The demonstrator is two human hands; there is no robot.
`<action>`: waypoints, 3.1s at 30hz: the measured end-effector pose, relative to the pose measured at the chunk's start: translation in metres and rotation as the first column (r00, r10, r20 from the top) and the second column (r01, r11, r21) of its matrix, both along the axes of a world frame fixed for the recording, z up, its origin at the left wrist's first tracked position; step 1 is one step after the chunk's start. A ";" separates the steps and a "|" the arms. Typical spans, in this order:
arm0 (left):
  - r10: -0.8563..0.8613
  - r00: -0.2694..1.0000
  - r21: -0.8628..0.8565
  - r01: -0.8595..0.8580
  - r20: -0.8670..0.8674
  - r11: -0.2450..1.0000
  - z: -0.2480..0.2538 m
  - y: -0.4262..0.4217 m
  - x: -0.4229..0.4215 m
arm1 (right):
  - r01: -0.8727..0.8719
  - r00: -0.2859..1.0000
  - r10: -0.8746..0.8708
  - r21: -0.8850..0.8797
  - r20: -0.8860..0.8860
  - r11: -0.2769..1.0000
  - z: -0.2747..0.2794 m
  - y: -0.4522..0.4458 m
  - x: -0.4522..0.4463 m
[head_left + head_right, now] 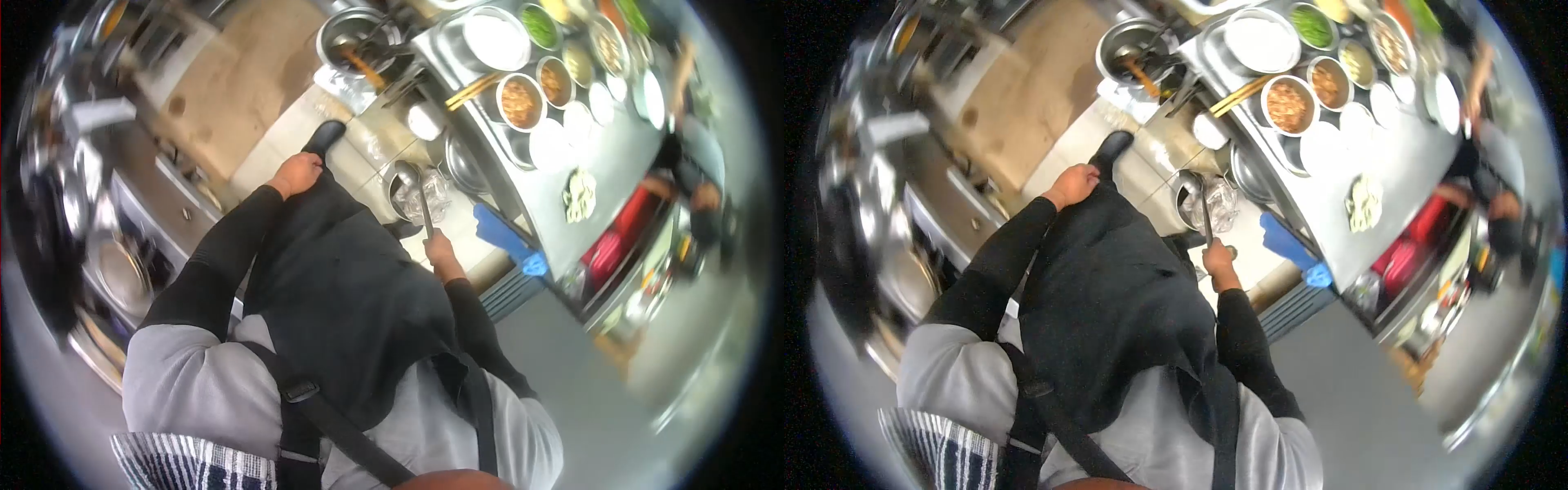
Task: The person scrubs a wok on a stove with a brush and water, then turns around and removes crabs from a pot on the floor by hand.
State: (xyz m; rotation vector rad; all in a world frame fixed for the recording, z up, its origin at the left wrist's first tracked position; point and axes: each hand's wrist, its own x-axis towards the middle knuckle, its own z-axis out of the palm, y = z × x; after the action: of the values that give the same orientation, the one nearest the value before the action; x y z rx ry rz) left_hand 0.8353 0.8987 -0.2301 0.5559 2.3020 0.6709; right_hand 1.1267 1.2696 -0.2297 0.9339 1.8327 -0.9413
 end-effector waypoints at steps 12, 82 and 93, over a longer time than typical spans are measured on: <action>0.096 0.986 0.303 -0.134 0.140 0.944 -0.008 0.109 0.195 | -0.018 0.991 0.078 -0.471 0.108 0.882 0.082 -0.038 -0.072; 0.571 0.778 0.045 -0.581 -0.263 0.813 -0.141 0.039 0.208 | -0.446 0.662 0.736 0.717 -0.138 0.536 -0.503 0.103 -0.321; 0.550 0.799 0.034 -0.559 -0.243 0.828 -0.142 0.049 0.206 | -0.466 0.642 0.757 0.721 -0.125 0.514 -0.483 0.101 -0.305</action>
State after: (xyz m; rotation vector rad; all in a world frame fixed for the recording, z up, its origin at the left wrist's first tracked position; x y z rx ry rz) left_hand 1.0408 0.9480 -0.3719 -0.0900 2.7313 0.8622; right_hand 0.8220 1.3710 -0.7132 0.3025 2.7001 0.0022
